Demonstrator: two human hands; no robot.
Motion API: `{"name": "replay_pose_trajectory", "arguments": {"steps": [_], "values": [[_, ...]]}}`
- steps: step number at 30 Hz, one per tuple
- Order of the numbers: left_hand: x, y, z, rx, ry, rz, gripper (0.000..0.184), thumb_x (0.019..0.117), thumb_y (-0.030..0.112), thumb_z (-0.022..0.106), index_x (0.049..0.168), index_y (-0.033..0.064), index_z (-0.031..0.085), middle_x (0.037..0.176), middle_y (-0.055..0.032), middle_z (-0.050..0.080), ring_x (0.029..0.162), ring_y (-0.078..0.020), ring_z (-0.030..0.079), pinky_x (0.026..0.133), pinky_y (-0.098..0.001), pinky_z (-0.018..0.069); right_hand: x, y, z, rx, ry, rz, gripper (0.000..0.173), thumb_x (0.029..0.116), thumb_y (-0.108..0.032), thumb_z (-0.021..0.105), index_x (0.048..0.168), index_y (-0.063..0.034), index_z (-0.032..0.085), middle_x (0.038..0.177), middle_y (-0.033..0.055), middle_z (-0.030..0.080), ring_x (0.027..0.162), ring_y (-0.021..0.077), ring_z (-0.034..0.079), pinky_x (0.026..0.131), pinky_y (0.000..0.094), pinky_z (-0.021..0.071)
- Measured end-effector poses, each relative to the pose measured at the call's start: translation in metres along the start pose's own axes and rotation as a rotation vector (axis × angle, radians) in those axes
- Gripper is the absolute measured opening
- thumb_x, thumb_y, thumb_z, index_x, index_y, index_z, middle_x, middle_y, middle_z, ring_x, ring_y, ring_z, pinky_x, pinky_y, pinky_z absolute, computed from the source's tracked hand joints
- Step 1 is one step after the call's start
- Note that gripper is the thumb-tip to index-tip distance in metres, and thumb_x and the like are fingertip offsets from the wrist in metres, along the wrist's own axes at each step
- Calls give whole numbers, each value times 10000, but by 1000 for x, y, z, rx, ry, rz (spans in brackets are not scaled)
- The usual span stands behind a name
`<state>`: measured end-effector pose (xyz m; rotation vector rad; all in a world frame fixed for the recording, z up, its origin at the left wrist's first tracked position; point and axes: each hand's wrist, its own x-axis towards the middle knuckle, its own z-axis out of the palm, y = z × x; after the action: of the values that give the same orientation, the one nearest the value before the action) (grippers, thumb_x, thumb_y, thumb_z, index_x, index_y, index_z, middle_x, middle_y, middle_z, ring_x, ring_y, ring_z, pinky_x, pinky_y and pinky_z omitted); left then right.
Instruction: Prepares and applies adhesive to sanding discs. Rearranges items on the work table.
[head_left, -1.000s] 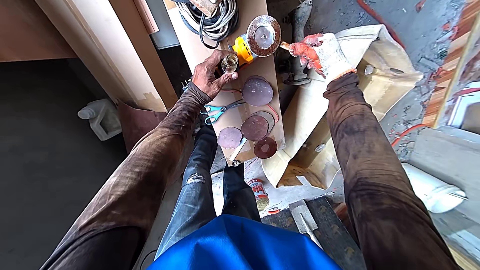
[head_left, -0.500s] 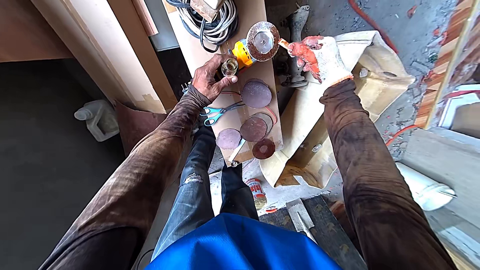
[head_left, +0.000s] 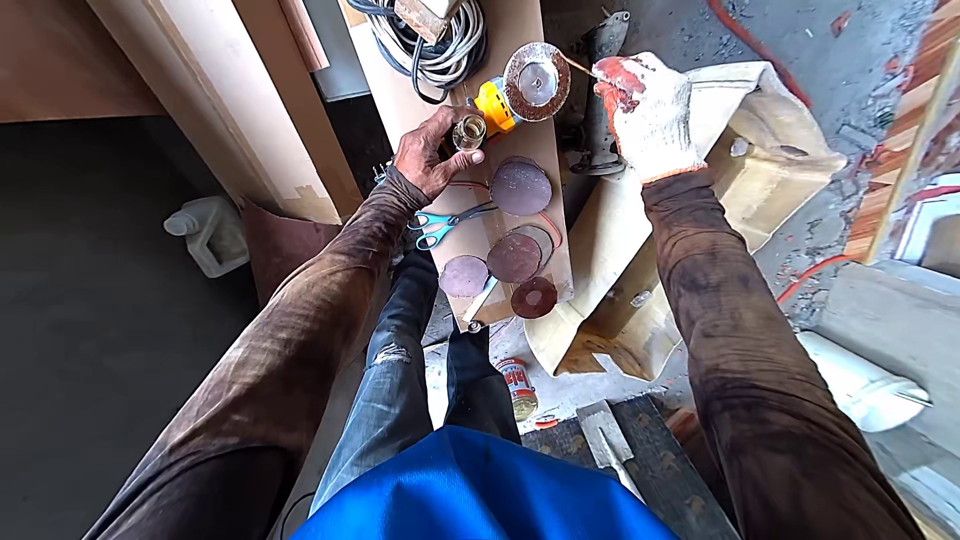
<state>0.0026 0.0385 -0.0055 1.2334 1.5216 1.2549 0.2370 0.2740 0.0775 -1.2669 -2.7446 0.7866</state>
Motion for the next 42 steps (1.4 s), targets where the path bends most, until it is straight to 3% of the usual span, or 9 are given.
{"name": "replay_pose_trajectory", "arguments": {"steps": [5,10,22,25,27,31,33,36,42], "values": [[-1,1,0,14,2,-4,527,955,347,724,1352,24,597,1331,-105,667,1211,-155,651,1050,-370,542,-37,13,0,-7,-53,-127,252,1015,-212,601,1184,-98,749,1217,120,720,1171,253,672,1039,437,523],[0,-1,0,51,2,-5,527,951,363,725,1348,39,604,1306,-90,682,1191,-142,660,1038,-369,548,-29,-2,3,40,47,19,263,1016,-212,605,1209,-97,743,1230,114,713,1147,208,681,1032,378,532],[1,-1,0,19,14,-46,543,899,369,781,1278,7,634,1176,-67,723,1067,-115,698,965,-329,585,-72,-36,29,-9,-72,96,308,1010,-336,570,1210,-179,744,1204,99,724,1132,265,678,1008,509,508],[5,-5,0,-44,73,36,440,911,299,777,1209,-5,663,1114,-58,737,1026,-110,706,943,-319,592,-90,-47,17,155,6,190,290,992,-343,630,1197,-175,750,1148,27,741,1069,117,692,993,347,546],[-1,-4,4,-16,120,16,330,896,287,787,1080,29,695,999,-18,740,939,-72,702,884,-289,588,-116,-58,14,249,12,333,312,995,-313,622,1222,-121,716,1070,36,734,921,90,700,880,315,587],[1,-1,7,8,102,71,464,922,293,766,1242,-24,655,1211,-108,705,1154,-161,667,1042,-354,548,-159,-107,-3,180,-76,391,378,1045,-207,529,1396,-82,589,1135,151,713,942,253,713,851,462,594],[-3,4,5,75,104,88,522,923,274,763,1302,-59,629,1293,-172,673,1229,-207,638,1100,-382,506,-174,-143,-12,101,-93,349,358,1053,-219,546,1371,-55,556,1060,228,687,899,381,697,750,577,561],[3,-1,1,64,120,130,475,911,208,773,1285,-54,644,1302,-186,666,1218,-225,647,1073,-389,524,-175,-169,-8,69,-15,336,286,1030,-242,582,1272,-102,641,951,186,701,798,363,693,652,586,550],[1,-6,3,22,115,224,433,904,151,768,1259,-73,660,1311,-230,650,1266,-278,617,1112,-408,488,-158,-188,-18,30,7,271,280,1027,-224,579,1275,-126,665,1064,190,691,874,379,691,674,586,545]]}}
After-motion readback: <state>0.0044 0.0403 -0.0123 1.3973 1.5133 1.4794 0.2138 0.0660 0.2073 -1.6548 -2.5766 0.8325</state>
